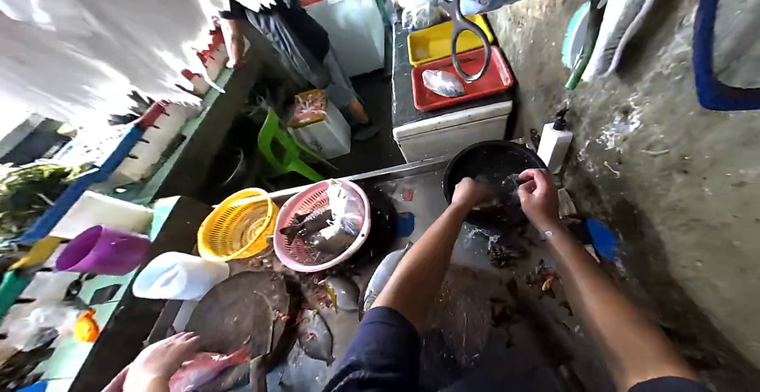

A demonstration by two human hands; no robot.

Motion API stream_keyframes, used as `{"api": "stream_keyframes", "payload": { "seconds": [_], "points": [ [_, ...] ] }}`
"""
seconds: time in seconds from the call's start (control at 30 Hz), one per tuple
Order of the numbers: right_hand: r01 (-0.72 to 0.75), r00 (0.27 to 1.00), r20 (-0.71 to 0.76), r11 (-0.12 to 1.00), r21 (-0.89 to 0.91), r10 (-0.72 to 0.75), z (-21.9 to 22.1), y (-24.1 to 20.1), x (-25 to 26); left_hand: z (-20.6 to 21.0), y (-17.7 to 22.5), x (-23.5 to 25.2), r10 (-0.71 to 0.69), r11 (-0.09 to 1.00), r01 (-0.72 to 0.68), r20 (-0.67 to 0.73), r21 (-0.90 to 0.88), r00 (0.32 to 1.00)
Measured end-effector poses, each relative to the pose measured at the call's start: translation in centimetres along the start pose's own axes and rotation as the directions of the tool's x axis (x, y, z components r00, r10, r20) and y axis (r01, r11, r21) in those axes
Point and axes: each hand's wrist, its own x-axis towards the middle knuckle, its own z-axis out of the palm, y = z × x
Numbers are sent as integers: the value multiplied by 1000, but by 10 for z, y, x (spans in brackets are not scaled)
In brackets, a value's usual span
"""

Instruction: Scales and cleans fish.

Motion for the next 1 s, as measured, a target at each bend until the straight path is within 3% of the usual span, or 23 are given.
{"api": "stream_keyframes", "payload": {
  "seconds": [0.03, 0.1, 0.17, 0.3, 0.47, 0.57, 0.67, 0.77, 0.83, 0.87, 0.9, 1.0],
  "points": [
    [93, 994, -52, 996, 19, -92, -2, -6, -6, -5, -1, -8, 1, 972, -5, -17, -234, 1000],
    [286, 958, -28, 958, 15, -285, 4, -22, -16, -14, -6, -30, 24, 761, -8, 16, -648, 1000],
    [356, 934, 45, 934, -32, -354, 17, -41, -22, -17, -15, -61, 74, 527, 8, 55, -850, 996],
    [299, 949, 126, 951, -79, -288, 30, -73, -31, -1, -44, -89, 190, 341, -68, -2, -937, 982],
    [9, 989, 146, 984, 178, -36, 31, -110, -44, 25, -55, -99, 180, 218, -172, -134, -961, 975],
    [-224, 964, 208, 930, 293, 166, 33, -119, -48, 34, -64, -99, 114, 180, -221, -203, -959, 972],
    [-269, 952, 234, 905, 328, 198, 40, -120, -56, 40, -75, -107, 102, 229, -340, -325, -912, 940],
    [-286, 953, 238, 816, 502, 188, 42, -122, -63, 17, -81, -126, 217, 478, -388, -322, -788, 921],
    [-290, 949, 264, 805, 517, 173, 43, -121, -64, -4, -82, -129, 273, 695, -387, -276, -605, 922],
    [-281, 948, 279, 817, 504, 154, 46, -118, -65, -9, -83, -128, 283, 736, -380, -256, -561, 925],
    [-265, 949, 287, 829, 492, 133, 50, -115, -67, -10, -87, -125, 275, 729, -367, -244, -578, 930],
    [-120, 966, 255, 934, 338, 32, 59, -113, -68, 2, -97, -122, 207, 515, -319, -245, -796, 947]
  ]
}}
